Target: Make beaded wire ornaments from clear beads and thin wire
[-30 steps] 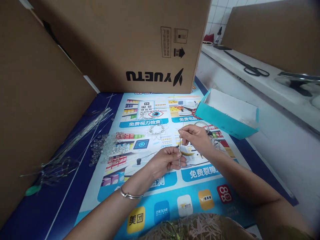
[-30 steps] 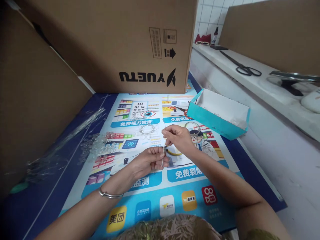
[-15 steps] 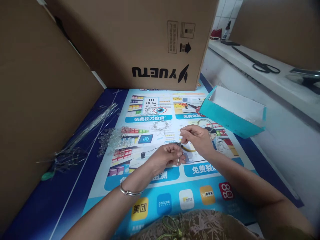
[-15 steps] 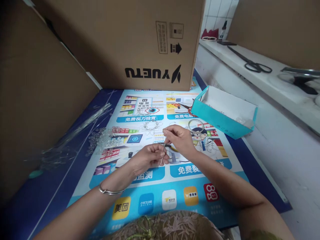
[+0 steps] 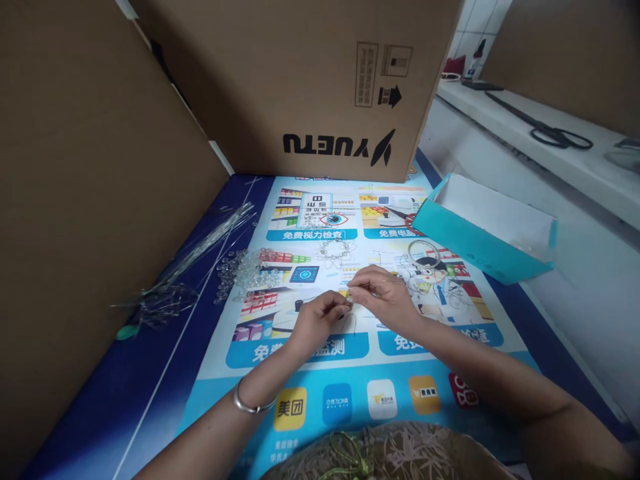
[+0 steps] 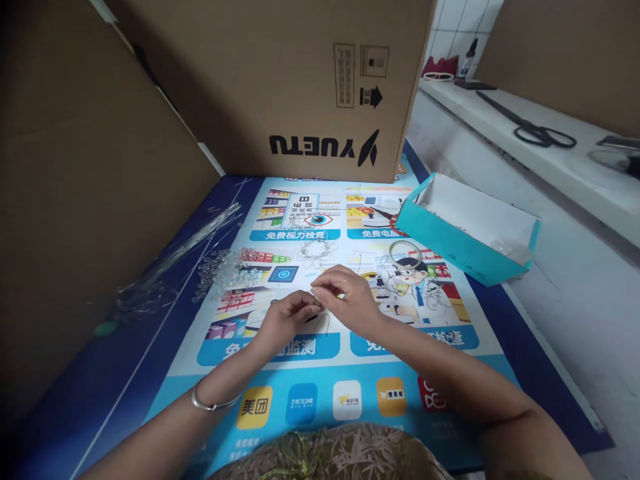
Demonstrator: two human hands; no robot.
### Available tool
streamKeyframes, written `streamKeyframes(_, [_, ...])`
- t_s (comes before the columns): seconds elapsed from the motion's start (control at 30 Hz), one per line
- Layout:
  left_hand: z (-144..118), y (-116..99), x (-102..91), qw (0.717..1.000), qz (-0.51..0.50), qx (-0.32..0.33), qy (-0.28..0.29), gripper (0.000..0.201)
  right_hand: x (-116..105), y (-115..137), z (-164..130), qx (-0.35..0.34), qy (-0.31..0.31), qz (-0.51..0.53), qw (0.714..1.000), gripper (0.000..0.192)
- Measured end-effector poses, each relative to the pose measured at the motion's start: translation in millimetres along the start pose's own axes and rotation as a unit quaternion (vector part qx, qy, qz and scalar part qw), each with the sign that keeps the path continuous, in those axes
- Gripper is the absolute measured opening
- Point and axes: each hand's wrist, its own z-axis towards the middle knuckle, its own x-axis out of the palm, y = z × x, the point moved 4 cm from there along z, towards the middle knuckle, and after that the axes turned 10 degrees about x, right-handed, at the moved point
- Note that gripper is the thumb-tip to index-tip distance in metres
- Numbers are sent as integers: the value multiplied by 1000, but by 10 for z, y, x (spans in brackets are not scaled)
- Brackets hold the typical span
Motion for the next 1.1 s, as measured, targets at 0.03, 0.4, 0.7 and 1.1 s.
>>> streamKeyframes(0.03, [0,20,12,1000,11,3,-2,12,9,-39,-14,11,2,-1,1000,8])
streamKeyframes(0.4, [-1,12,40,998,63,6,-3,9,80,-367,-70,137,92,110,980,29])
streamKeyframes(0.7, [12,18,44,998,64,25,2,10,201,-441,-78,87,146,23,985,21])
streamKeyframes(1.1, [94,3,-30,997,-7,17,72,14,187,-377,-19,-22,77,-27,996,17])
